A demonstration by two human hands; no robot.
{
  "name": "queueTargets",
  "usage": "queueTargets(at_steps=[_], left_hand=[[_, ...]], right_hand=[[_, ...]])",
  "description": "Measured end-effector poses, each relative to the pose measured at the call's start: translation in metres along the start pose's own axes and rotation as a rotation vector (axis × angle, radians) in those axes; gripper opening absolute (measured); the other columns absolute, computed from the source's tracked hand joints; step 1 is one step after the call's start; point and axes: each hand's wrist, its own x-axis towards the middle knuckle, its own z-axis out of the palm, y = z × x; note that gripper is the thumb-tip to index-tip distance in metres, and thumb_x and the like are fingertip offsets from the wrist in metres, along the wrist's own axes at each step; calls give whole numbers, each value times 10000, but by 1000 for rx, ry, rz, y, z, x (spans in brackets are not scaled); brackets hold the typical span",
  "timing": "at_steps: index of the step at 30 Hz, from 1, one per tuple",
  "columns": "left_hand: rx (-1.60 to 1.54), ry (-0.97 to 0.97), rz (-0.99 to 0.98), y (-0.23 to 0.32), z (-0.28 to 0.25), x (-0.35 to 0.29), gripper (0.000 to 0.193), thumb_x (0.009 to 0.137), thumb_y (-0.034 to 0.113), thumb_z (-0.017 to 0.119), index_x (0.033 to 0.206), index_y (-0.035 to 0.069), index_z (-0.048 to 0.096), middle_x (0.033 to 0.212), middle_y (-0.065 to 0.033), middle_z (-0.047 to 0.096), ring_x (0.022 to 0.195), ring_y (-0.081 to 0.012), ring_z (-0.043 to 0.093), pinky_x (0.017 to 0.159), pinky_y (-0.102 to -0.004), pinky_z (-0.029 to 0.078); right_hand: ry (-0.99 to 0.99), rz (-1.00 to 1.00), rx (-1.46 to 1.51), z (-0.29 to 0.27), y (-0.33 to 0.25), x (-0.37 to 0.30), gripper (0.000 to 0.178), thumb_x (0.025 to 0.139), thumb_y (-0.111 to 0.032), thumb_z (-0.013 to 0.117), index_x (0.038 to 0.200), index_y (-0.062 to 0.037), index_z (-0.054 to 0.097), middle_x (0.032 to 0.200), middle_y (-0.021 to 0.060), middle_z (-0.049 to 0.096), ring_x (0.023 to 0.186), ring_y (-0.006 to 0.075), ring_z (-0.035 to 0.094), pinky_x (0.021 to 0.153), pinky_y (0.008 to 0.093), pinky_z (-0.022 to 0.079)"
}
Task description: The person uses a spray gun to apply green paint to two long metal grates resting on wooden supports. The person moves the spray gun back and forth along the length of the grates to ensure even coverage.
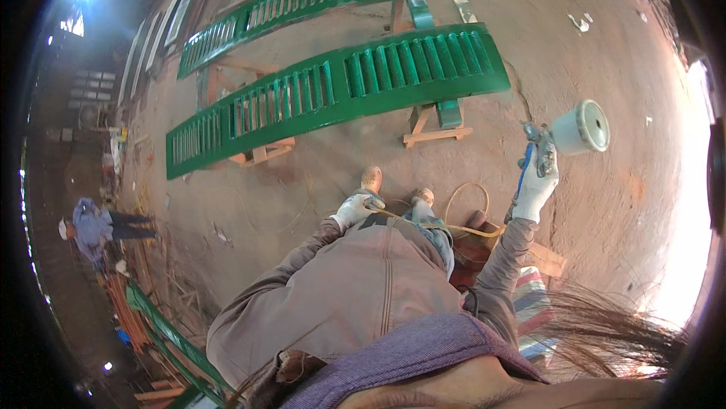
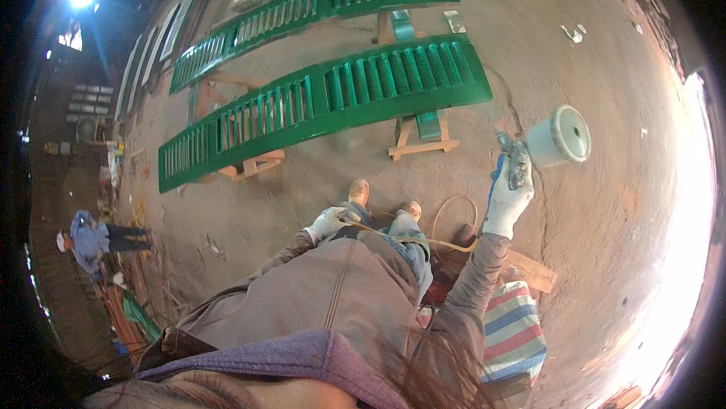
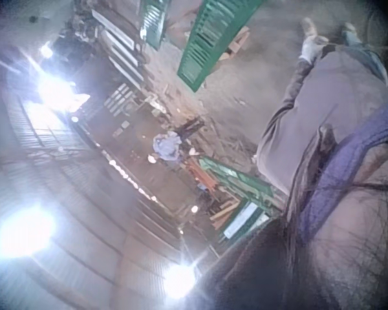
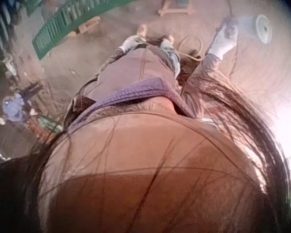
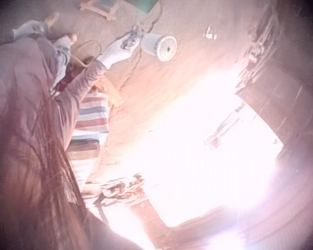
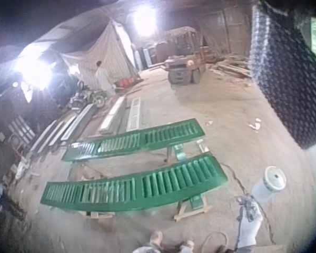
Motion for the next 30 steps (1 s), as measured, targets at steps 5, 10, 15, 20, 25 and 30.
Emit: queueTargets(at_steps=[5,10,15,20,25,30], left_hand=[[-172,19,-76,-9,11,-6,250,833,213,736,1035,66,714,1004,-62,733,927,-149,680,841,-291,518],[-103,45,-72,-14,13,-3,254,816,240,735,1031,105,720,1000,-70,731,931,-191,685,829,-315,516],[-24,86,-90,-11,14,-5,255,800,265,729,1023,141,725,999,-82,725,949,-239,679,826,-352,514],[-52,151,-157,-10,13,-16,263,803,260,718,1043,152,724,998,-82,724,947,-241,678,825,-359,513],[-234,198,-134,-27,18,-27,274,807,261,711,1057,149,719,1001,-89,723,946,-242,678,826,-364,512],[-123,200,-201,-32,8,-20,254,803,241,701,1040,154,733,1034,-58,724,966,-201,675,845,-323,510]], right_hand=[[-68,-88,-86,16,11,1,288,925,-73,622,1210,-33,648,918,-1,691,689,52,571,606,234,494],[-498,146,90,27,-8,-35,308,921,-35,622,1229,-24,623,905,7,669,704,55,590,595,225,494],[-616,206,142,38,-27,-38,263,924,-34,625,1187,-18,625,889,21,664,652,66,599,571,210,494],[-277,34,-2,45,-11,-16,284,946,-48,592,1230,-33,601,900,15,660,664,60,583,574,209,482],[-222,-92,-175,61,-15,-6,324,948,-40,578,1272,-38,591,956,15,672,723,55,588,608,211,493],[-626,163,118,91,-26,-30,299,932,-40,602,1228,-1,589,846,36,665,700,98,628,578,207,488]])
